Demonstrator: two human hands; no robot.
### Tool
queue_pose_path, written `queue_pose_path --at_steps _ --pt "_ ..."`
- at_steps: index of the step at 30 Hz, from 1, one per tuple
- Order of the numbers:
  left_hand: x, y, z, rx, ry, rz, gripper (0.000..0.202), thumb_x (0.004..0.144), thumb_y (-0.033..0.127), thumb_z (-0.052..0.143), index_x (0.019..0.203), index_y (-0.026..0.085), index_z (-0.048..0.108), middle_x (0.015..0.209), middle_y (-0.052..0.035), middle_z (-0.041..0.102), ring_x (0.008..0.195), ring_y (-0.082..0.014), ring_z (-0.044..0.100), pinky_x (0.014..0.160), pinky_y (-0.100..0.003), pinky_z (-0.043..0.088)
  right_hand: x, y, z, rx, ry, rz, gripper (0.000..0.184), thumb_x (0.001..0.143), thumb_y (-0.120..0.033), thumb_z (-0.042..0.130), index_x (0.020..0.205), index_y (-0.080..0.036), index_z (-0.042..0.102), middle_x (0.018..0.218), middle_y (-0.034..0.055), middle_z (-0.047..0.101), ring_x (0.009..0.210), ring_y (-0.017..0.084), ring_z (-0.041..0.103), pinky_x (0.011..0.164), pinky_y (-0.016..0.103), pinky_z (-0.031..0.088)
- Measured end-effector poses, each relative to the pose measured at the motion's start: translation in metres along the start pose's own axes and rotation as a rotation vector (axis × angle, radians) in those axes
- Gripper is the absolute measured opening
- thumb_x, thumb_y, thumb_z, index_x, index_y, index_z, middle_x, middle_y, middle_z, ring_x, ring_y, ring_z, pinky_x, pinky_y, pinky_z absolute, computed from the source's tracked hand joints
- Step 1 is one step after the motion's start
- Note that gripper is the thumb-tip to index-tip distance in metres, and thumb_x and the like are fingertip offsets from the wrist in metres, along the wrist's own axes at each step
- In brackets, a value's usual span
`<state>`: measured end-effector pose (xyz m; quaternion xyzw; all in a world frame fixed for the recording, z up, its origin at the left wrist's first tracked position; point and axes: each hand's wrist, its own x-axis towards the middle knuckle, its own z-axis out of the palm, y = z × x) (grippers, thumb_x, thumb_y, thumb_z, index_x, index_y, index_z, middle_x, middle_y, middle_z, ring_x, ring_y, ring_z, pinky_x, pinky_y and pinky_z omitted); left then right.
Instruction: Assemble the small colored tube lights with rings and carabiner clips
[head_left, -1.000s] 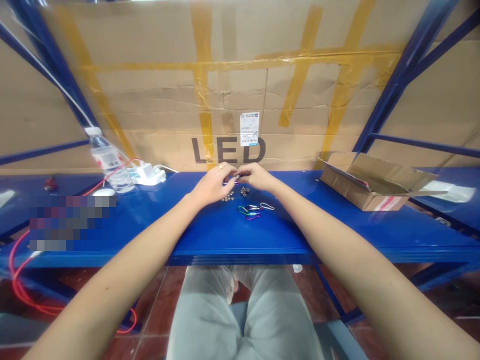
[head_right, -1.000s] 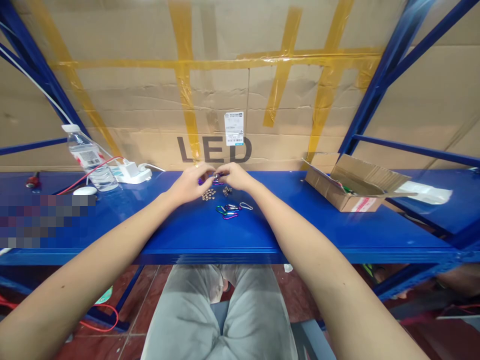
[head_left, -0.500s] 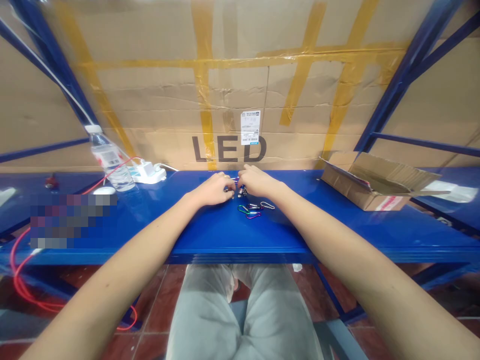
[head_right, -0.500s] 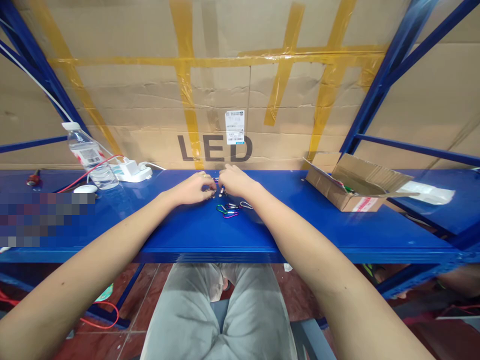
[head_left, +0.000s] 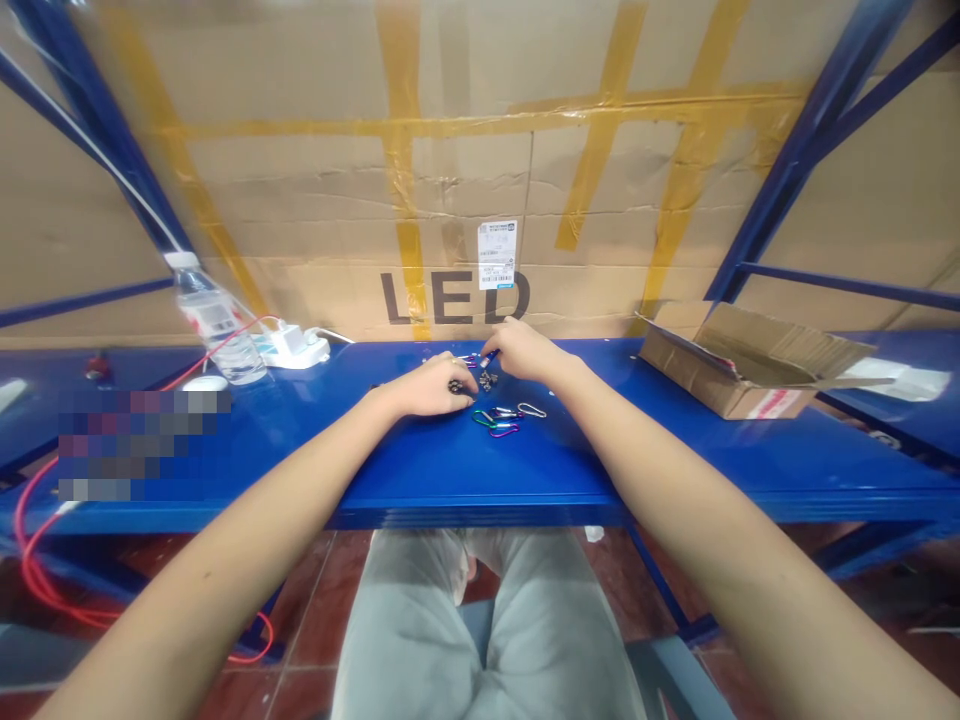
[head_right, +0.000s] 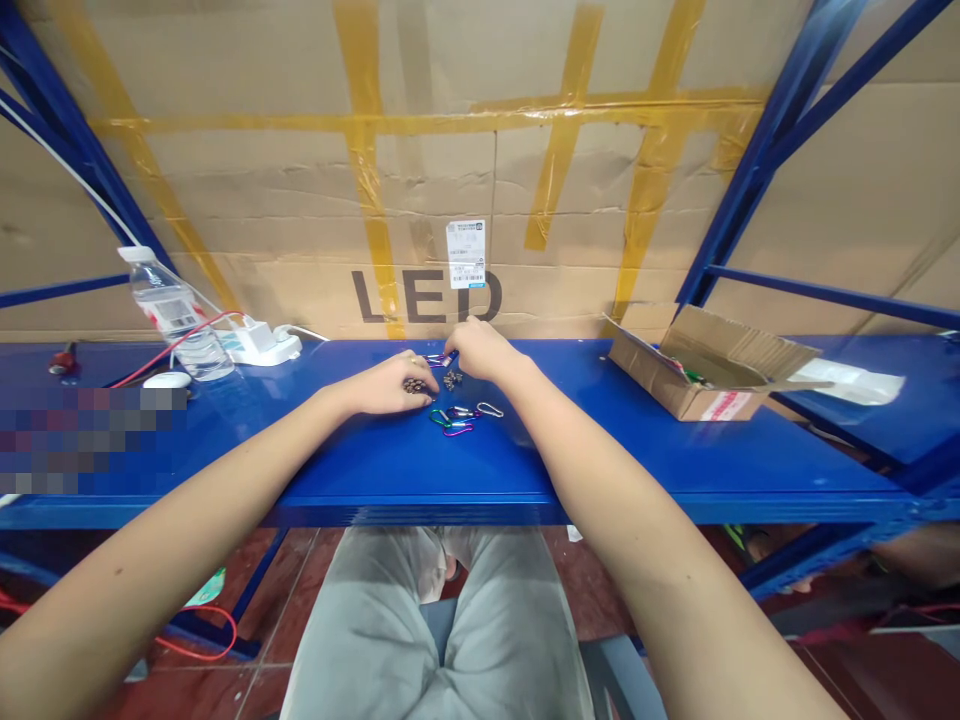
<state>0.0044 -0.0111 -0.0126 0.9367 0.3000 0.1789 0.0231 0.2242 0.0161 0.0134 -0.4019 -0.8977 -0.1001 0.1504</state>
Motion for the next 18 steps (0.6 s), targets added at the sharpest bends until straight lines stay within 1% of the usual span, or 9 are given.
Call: queue_pose_path --at_steps 3,6,10,12,15,18 --pt "0.0018 -0.0008 0.0038 -0.001 -0.015 0.003 0.013 0.084 0.021 0.067 0.091 0.026 0.077 0.100 -0.0015 0.076 0.101 -0.0248 0.060 0.096 -0.043 0.048 0.0004 0.0029 0.0010 0.049 0.004 0.011 0.048 0.077 0.006 0.052 0.107 -0.017 0.082 0.098 0.0129 0.076 0.095 0.027 0.057 0.086 0.039 0.042" --pt "0.0027 -0.0005 0.0051 0.000 -0.009 0.006 0.013 0.084 0.017 0.065 0.084 0.026 0.076 0.094 -0.0006 0.075 0.097 -0.0238 0.060 0.094 -0.041 0.049 0.0017 0.0052 0.0027 0.097 0.015 0.001 0.046 0.075 0.005 0.053 0.103 -0.017 0.083 0.095 0.0122 0.077 0.093 0.025 0.060 0.087 0.039 0.044" --pt "0.0024 0.0014 0.0028 -0.021 0.008 -0.037 0.009 0.081 0.019 0.066 0.083 0.024 0.074 0.090 -0.0026 0.073 0.094 -0.0237 0.061 0.086 -0.038 0.052 0.0030 0.0069 0.0046 0.124 0.020 -0.011 0.047 0.074 0.006 0.053 0.101 -0.018 0.083 0.096 0.0113 0.077 0.092 0.024 0.064 0.086 0.037 0.046" --pt "0.0023 0.0025 0.0014 -0.050 0.014 -0.052 0.010 0.078 0.017 0.067 0.082 0.023 0.073 0.089 -0.0026 0.072 0.089 -0.0222 0.061 0.082 -0.036 0.053 0.0033 0.0072 0.0053 0.125 0.019 -0.007 0.047 0.074 0.007 0.052 0.101 -0.018 0.083 0.097 0.0117 0.077 0.092 0.024 0.065 0.086 0.037 0.046" --pt "0.0028 0.0036 0.0000 -0.097 0.021 -0.040 0.012 0.077 0.013 0.066 0.080 0.023 0.072 0.084 -0.0016 0.071 0.081 -0.0199 0.063 0.076 -0.033 0.053 0.0034 0.0076 0.0060 0.128 0.019 0.000 0.047 0.074 0.006 0.053 0.102 -0.018 0.082 0.097 0.0120 0.077 0.091 0.024 0.065 0.085 0.036 0.047" --pt "0.0035 0.0037 -0.0014 -0.124 0.010 -0.027 0.012 0.077 0.012 0.067 0.077 0.023 0.073 0.081 -0.0005 0.071 0.080 -0.0198 0.066 0.073 -0.032 0.053 0.0036 0.0083 0.0066 0.134 0.024 -0.002 0.047 0.073 0.006 0.054 0.101 -0.019 0.082 0.096 0.0109 0.078 0.091 0.024 0.065 0.084 0.036 0.047"
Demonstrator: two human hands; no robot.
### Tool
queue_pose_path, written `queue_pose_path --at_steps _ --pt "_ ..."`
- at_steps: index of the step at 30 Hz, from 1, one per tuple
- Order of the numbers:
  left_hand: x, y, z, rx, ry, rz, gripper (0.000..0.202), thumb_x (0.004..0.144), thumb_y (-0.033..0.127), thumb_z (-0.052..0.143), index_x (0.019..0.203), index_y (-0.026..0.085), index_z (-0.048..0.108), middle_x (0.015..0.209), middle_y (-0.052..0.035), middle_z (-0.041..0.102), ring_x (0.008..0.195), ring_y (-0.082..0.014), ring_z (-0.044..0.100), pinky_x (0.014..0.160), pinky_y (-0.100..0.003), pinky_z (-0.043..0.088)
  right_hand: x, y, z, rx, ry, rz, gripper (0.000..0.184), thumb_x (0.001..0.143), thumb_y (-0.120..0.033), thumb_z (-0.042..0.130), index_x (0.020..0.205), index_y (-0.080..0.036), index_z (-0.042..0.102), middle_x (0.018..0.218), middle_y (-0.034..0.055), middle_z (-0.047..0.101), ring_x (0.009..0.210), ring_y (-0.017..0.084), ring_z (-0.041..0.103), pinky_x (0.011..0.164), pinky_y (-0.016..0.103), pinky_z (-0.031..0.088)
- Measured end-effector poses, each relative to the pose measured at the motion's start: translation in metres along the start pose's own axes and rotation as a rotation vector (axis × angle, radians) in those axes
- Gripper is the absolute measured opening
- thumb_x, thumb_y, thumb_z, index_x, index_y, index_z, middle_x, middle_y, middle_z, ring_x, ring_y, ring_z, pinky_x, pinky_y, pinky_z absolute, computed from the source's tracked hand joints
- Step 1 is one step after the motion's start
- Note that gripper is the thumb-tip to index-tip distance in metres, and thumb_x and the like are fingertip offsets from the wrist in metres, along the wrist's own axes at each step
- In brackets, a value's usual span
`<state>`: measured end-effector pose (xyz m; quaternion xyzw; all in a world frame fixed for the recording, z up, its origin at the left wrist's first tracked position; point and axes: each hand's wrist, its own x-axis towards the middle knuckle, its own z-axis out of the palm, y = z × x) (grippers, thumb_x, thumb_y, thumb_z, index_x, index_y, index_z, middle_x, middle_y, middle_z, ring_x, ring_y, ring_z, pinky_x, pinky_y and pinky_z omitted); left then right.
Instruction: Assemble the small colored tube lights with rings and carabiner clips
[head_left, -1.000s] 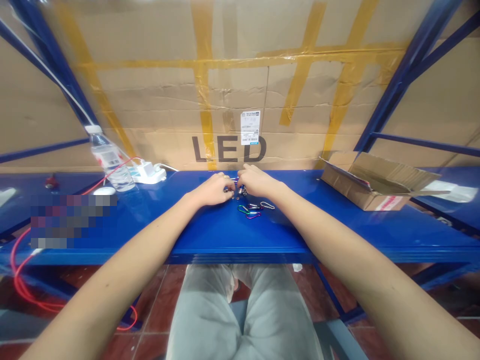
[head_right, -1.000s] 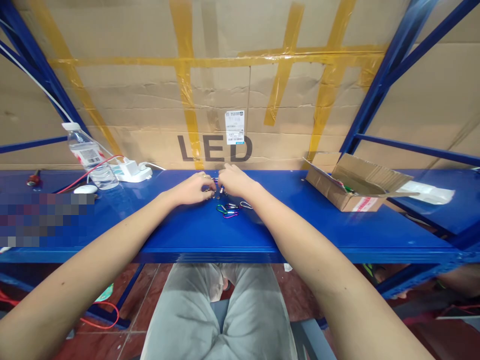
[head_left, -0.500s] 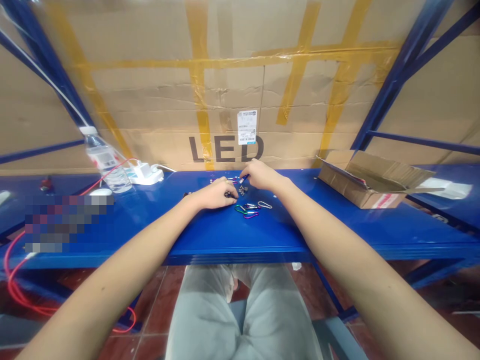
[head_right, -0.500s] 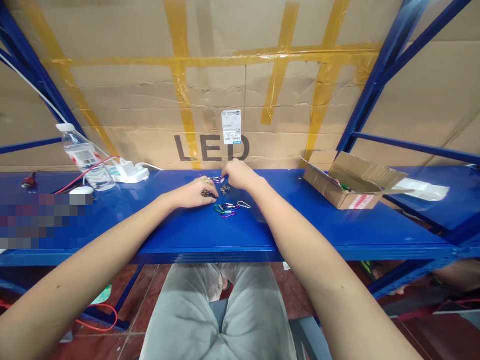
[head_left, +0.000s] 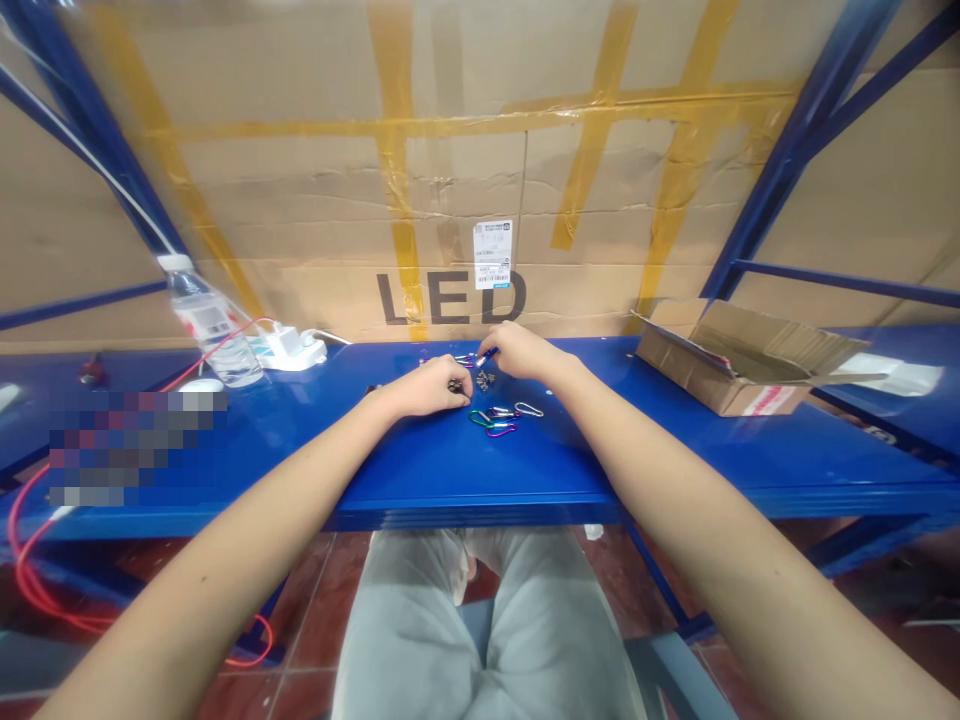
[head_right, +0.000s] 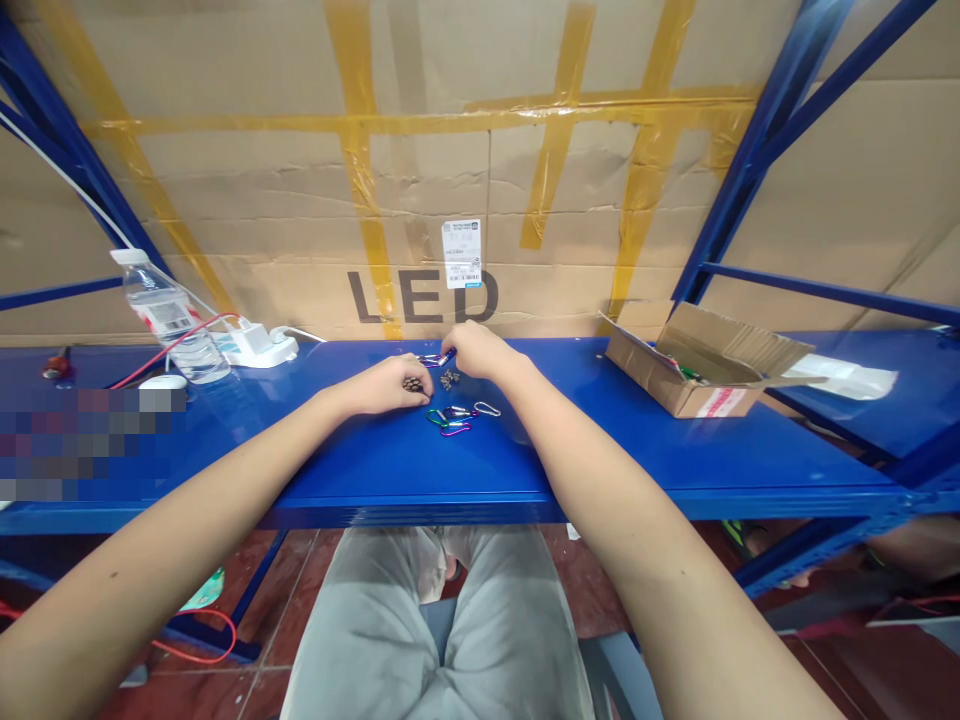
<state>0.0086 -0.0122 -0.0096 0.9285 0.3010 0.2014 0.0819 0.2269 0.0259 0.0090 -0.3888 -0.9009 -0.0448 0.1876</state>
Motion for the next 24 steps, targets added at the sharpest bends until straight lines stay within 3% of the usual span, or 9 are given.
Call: queue_pose_path --at_steps 8,15,18,24 --pt "0.0006 -0.0017 -0.0039 -0.038 -0.053 0.047 0.015 0.080 0.012 0.066 0.076 0.024 0.075 0.085 -0.0004 0.077 0.083 -0.0196 0.069 0.080 -0.033 0.054 -0.0003 -0.0014 -0.0016 0.053 0.003 0.020 0.047 0.071 0.008 0.055 0.098 -0.019 0.083 0.097 0.0109 0.078 0.091 0.025 0.066 0.085 0.036 0.047" --pt "-0.0006 0.0044 0.0002 -0.010 0.007 0.011 0.018 0.074 0.008 0.065 0.084 0.022 0.071 0.085 -0.0020 0.073 0.080 -0.0194 0.068 0.074 -0.033 0.055 -0.0010 -0.0005 -0.0020 0.076 -0.007 0.031 0.043 0.074 0.005 0.054 0.098 -0.018 0.082 0.099 0.0099 0.078 0.090 0.023 0.067 0.082 0.034 0.047" --pt "-0.0002 0.0041 0.0006 -0.004 0.144 -0.009 0.018 0.076 0.011 0.067 0.090 0.021 0.067 0.086 -0.0023 0.070 0.081 -0.0194 0.067 0.076 -0.034 0.055 -0.0009 0.0016 -0.0005 0.179 0.009 0.042 0.034 0.077 0.000 0.057 0.094 -0.019 0.080 0.094 0.0081 0.078 0.085 0.022 0.065 0.078 0.033 0.046" --pt "0.0032 0.0071 -0.0036 0.046 0.578 -0.011 0.012 0.087 0.016 0.064 0.098 0.019 0.061 0.092 -0.0034 0.069 0.087 -0.0178 0.066 0.081 -0.034 0.055 0.0020 0.0026 0.0056 0.451 0.055 0.084 0.013 0.080 -0.013 0.065 0.088 -0.015 0.075 0.084 0.0046 0.073 0.080 0.018 0.062 0.072 0.031 0.045"
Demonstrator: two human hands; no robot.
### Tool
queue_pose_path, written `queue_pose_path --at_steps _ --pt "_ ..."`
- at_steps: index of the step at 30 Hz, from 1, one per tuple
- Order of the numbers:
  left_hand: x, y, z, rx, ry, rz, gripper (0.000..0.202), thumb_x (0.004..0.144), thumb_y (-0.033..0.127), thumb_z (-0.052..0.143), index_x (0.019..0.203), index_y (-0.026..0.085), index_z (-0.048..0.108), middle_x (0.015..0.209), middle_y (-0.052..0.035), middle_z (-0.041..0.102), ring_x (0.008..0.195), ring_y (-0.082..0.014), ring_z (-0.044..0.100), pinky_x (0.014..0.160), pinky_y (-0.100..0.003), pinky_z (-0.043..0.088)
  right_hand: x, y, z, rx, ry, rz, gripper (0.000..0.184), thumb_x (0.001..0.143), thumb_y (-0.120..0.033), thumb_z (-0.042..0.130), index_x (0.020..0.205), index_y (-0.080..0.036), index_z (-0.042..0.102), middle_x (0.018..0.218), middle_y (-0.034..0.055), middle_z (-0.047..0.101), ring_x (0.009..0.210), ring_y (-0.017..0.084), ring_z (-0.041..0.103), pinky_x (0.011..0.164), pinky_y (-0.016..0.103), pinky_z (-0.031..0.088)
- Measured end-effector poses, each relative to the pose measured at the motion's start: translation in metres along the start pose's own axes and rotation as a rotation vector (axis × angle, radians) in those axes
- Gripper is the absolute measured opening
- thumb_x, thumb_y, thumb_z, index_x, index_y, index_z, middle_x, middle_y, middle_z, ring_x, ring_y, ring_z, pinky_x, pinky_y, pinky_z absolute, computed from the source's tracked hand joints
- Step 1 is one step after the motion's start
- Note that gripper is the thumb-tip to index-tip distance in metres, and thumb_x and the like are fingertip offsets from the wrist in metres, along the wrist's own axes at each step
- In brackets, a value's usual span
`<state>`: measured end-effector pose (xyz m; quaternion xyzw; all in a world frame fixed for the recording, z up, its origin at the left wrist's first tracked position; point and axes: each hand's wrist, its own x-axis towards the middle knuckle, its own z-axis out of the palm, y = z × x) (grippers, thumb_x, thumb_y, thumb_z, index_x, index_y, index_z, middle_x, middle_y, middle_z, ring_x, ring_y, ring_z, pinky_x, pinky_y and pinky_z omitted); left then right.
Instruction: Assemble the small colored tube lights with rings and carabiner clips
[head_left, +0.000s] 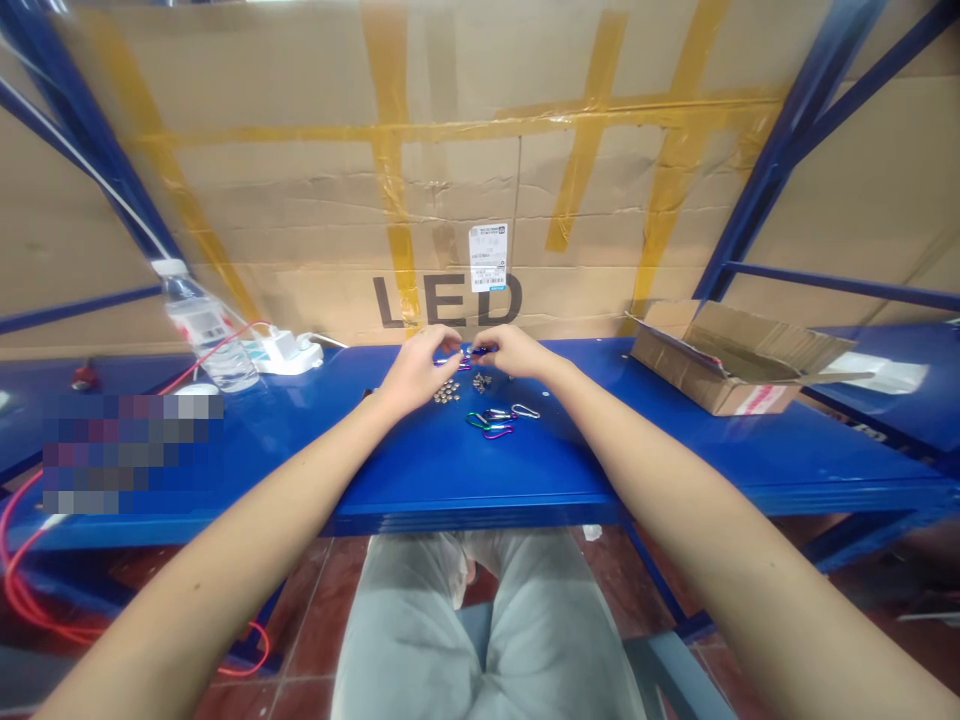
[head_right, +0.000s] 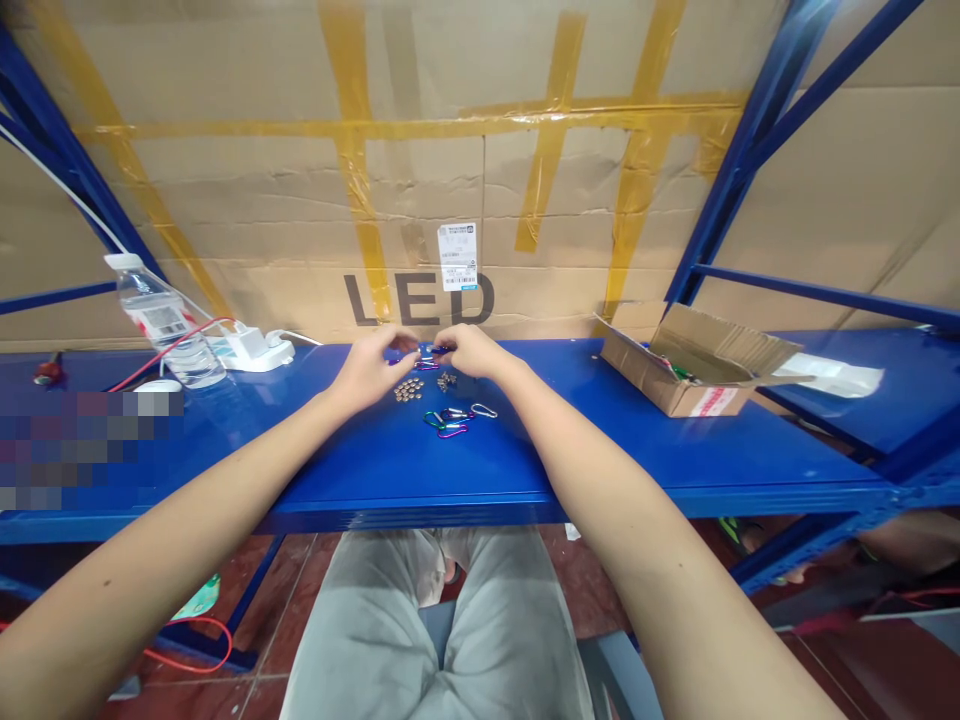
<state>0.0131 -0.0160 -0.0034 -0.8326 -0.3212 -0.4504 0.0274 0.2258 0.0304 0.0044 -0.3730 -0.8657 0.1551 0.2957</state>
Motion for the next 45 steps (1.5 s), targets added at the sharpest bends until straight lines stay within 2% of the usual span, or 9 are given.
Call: queue_pose_path --at_steps 3,11,28,35,41,45 --pt "0.000 0.003 0.001 0.022 0.057 0.044 0.013 0.088 0.016 0.066 0.099 0.019 0.060 0.093 -0.0035 0.069 0.088 -0.0173 0.066 0.082 -0.033 0.055 0.002 -0.002 0.004 0.092 -0.003 -0.036 0.011 0.078 -0.013 0.065 0.085 -0.015 0.072 0.082 0.0026 0.071 0.080 0.017 0.061 0.073 0.030 0.045" --pt "0.000 0.004 0.001 0.048 0.053 0.103 0.014 0.089 0.013 0.067 0.101 0.019 0.061 0.094 -0.0036 0.069 0.091 -0.0171 0.066 0.083 -0.032 0.055 0.002 -0.010 0.009 0.179 -0.014 -0.064 0.010 0.076 -0.012 0.063 0.083 -0.014 0.070 0.082 0.0025 0.069 0.080 0.017 0.060 0.075 0.032 0.046" --pt "0.000 0.001 0.000 0.087 -0.015 0.167 0.016 0.091 0.014 0.064 0.105 0.018 0.060 0.101 -0.0059 0.068 0.096 -0.0182 0.065 0.086 -0.033 0.053 0.002 -0.006 0.008 0.142 0.032 -0.093 0.023 0.076 -0.008 0.060 0.093 -0.014 0.076 0.090 0.0050 0.074 0.088 0.020 0.065 0.081 0.034 0.048" --pt "0.001 0.007 -0.004 0.076 -0.044 0.166 0.015 0.089 0.014 0.060 0.103 0.018 0.060 0.099 -0.0057 0.068 0.096 -0.0190 0.064 0.086 -0.034 0.052 0.005 -0.003 0.010 0.232 0.054 -0.074 0.014 0.074 -0.010 0.062 0.082 -0.016 0.071 0.082 0.0021 0.072 0.084 0.018 0.063 0.079 0.033 0.048" --pt "0.002 0.001 -0.009 0.113 -0.101 0.065 0.014 0.087 0.014 0.055 0.097 0.018 0.064 0.095 -0.0056 0.069 0.090 -0.0203 0.064 0.083 -0.035 0.050 0.002 -0.008 0.007 0.424 0.021 -0.019 0.009 0.071 -0.010 0.066 0.076 -0.017 0.066 0.082 0.0023 0.072 0.081 0.017 0.065 0.081 0.033 0.051" --pt "0.002 -0.011 -0.011 0.119 -0.212 -0.094 0.014 0.087 0.017 0.054 0.088 0.019 0.068 0.087 -0.0044 0.071 0.080 -0.0192 0.063 0.076 -0.033 0.048 -0.002 -0.011 0.003 0.608 0.031 0.106 0.016 0.074 -0.022 0.075 0.086 -0.018 0.065 0.089 0.0074 0.076 0.080 0.018 0.065 0.069 0.030 0.050"
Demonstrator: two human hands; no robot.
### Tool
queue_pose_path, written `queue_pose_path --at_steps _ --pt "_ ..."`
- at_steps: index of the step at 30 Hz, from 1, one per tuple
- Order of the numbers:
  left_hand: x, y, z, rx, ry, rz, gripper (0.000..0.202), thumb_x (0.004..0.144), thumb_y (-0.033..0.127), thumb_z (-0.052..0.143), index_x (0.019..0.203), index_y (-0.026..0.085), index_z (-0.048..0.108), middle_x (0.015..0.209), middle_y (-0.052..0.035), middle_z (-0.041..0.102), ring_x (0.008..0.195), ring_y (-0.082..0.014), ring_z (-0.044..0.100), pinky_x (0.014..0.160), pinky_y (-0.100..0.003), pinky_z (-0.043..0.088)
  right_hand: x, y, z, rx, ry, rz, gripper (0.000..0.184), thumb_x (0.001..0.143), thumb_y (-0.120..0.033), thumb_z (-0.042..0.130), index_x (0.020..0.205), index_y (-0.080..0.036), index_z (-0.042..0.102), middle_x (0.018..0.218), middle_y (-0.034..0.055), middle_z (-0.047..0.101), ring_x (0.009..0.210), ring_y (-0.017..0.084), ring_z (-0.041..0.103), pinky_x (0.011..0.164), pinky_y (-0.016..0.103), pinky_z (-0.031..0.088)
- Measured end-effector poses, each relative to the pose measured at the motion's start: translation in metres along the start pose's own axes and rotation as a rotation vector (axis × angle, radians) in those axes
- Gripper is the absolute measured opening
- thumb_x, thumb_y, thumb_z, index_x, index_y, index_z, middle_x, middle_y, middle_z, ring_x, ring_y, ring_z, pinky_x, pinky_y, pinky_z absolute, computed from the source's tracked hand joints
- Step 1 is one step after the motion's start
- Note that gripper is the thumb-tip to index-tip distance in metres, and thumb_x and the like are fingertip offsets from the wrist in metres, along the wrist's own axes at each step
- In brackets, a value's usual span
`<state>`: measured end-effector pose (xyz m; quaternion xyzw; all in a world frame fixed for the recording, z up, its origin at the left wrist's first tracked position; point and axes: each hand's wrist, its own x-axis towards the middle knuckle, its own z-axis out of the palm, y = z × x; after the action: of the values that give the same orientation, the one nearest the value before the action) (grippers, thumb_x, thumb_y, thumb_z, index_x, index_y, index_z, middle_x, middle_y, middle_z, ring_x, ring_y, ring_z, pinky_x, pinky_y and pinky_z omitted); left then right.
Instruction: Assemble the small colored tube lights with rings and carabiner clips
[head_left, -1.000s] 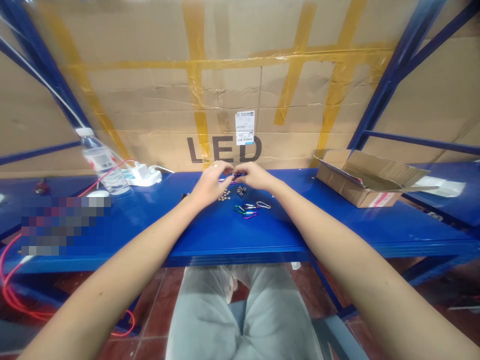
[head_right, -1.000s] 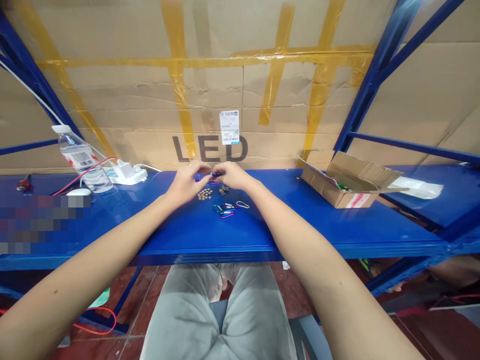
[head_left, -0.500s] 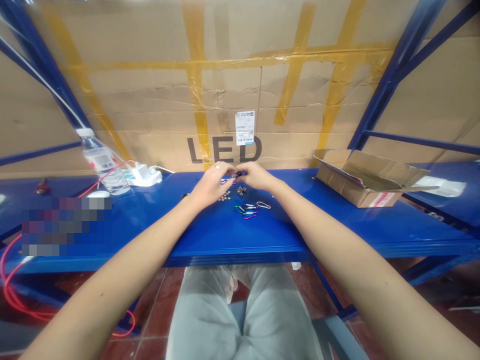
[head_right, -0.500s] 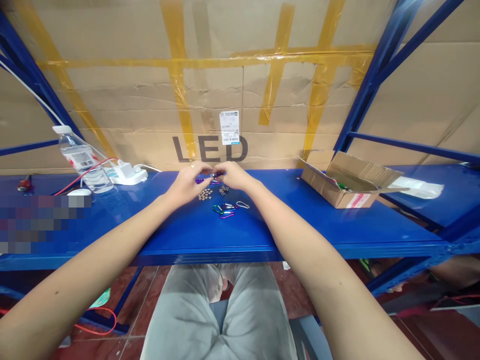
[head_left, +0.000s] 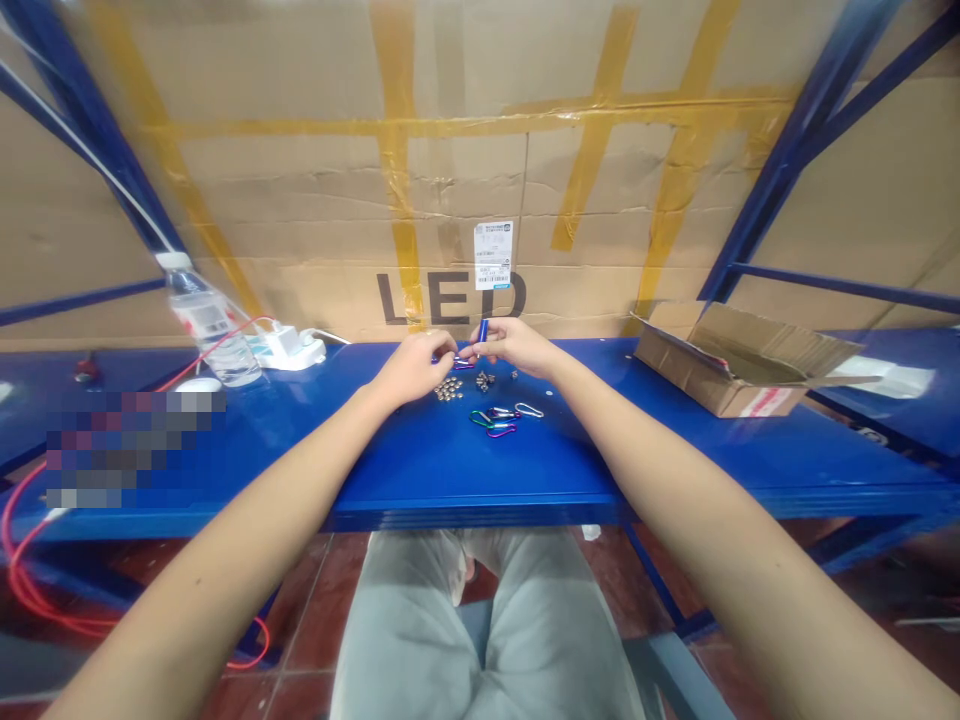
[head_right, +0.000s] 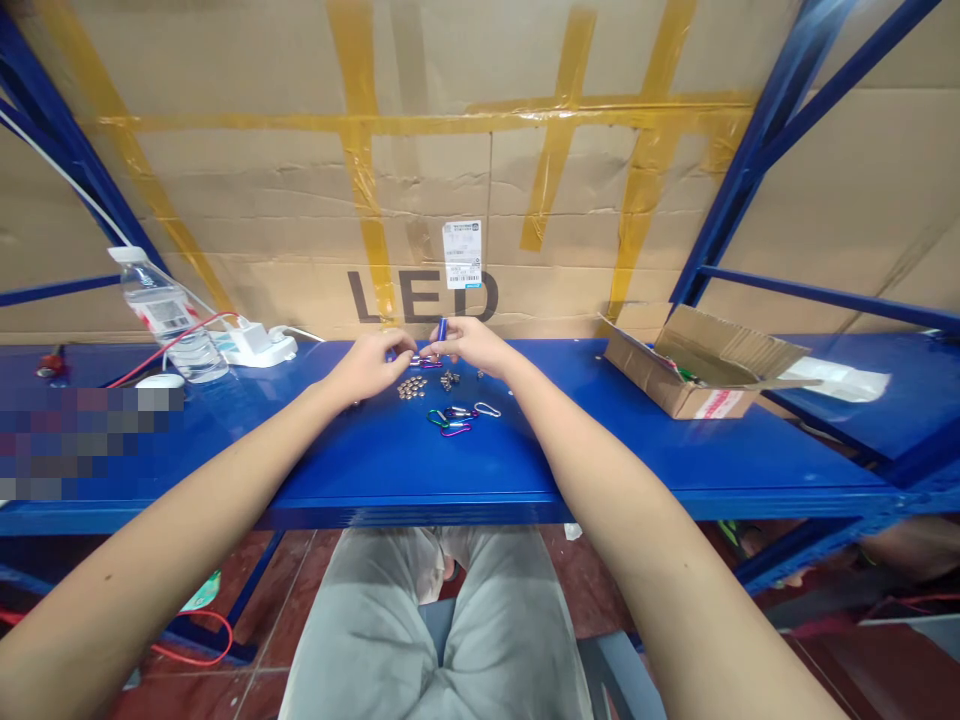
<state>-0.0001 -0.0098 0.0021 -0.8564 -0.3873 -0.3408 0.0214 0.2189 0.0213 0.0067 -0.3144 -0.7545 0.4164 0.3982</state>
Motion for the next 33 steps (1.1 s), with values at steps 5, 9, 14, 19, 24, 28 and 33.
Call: queue_pose_path --at_steps 5,9,14,19,24,28,33 --pt "-0.003 -0.008 -0.001 -0.055 -0.204 -0.066 0.016 0.086 0.019 0.056 0.088 0.019 0.071 0.090 -0.0047 0.074 0.081 -0.0196 0.066 0.076 -0.033 0.049 -0.009 -0.006 -0.002 -0.029 -0.027 0.059 0.019 0.070 -0.024 0.078 0.087 -0.017 0.073 0.093 0.0059 0.074 0.081 0.016 0.062 0.073 0.030 0.048" --pt "-0.003 -0.006 -0.003 -0.074 -0.277 -0.045 0.019 0.084 0.020 0.057 0.092 0.019 0.073 0.093 -0.0046 0.075 0.085 -0.0207 0.067 0.081 -0.033 0.050 -0.024 -0.016 -0.003 -0.108 -0.177 0.212 0.022 0.070 -0.029 0.079 0.089 -0.017 0.076 0.079 0.0017 0.068 0.072 0.013 0.056 0.065 0.028 0.043" --pt "-0.003 -0.003 -0.002 -0.059 -0.377 0.034 0.023 0.082 0.025 0.061 0.097 0.020 0.078 0.098 -0.0064 0.073 0.093 -0.0225 0.064 0.088 -0.036 0.050 -0.034 -0.018 0.002 -0.319 -0.327 0.296 0.023 0.071 -0.027 0.077 0.091 -0.016 0.076 0.065 -0.0022 0.061 0.057 0.010 0.048 0.054 0.025 0.038" --pt "-0.005 -0.005 0.007 0.003 -0.374 0.133 0.021 0.082 0.026 0.060 0.086 0.026 0.080 0.088 -0.0057 0.073 0.094 -0.0256 0.057 0.087 -0.039 0.048 -0.031 -0.012 0.007 -0.458 -0.346 0.185 0.021 0.074 -0.021 0.071 0.093 -0.017 0.078 0.070 -0.0007 0.067 0.058 0.011 0.051 0.057 0.025 0.041" --pt "-0.004 -0.011 0.015 -0.013 -0.389 0.143 0.016 0.083 0.026 0.062 0.084 0.026 0.079 0.084 -0.0040 0.072 0.089 -0.0240 0.057 0.083 -0.037 0.046 -0.031 -0.014 0.013 -0.598 -0.315 0.053 0.023 0.073 -0.012 0.068 0.090 -0.021 0.081 0.083 0.0003 0.076 0.074 0.015 0.063 0.070 0.026 0.045" --pt "-0.003 -0.012 0.015 -0.040 -0.362 0.089 0.007 0.081 0.027 0.069 0.079 0.023 0.075 0.087 -0.0039 0.071 0.089 -0.0234 0.058 0.083 -0.036 0.048 -0.034 -0.020 0.018 -0.645 -0.333 0.068 0.029 0.074 -0.008 0.065 0.093 -0.022 0.081 0.085 0.0006 0.077 0.076 0.016 0.065 0.070 0.026 0.045" --pt "-0.004 -0.007 0.012 -0.042 -0.338 0.039 0.001 0.077 0.024 0.072 0.077 0.023 0.072 0.084 -0.0034 0.071 0.090 -0.0242 0.059 0.080 -0.036 0.049 -0.035 -0.023 0.016 -0.646 -0.342 0.070 0.022 0.076 -0.016 0.068 0.095 -0.019 0.080 0.088 0.0022 0.076 0.076 0.016 0.063 0.069 0.026 0.044"
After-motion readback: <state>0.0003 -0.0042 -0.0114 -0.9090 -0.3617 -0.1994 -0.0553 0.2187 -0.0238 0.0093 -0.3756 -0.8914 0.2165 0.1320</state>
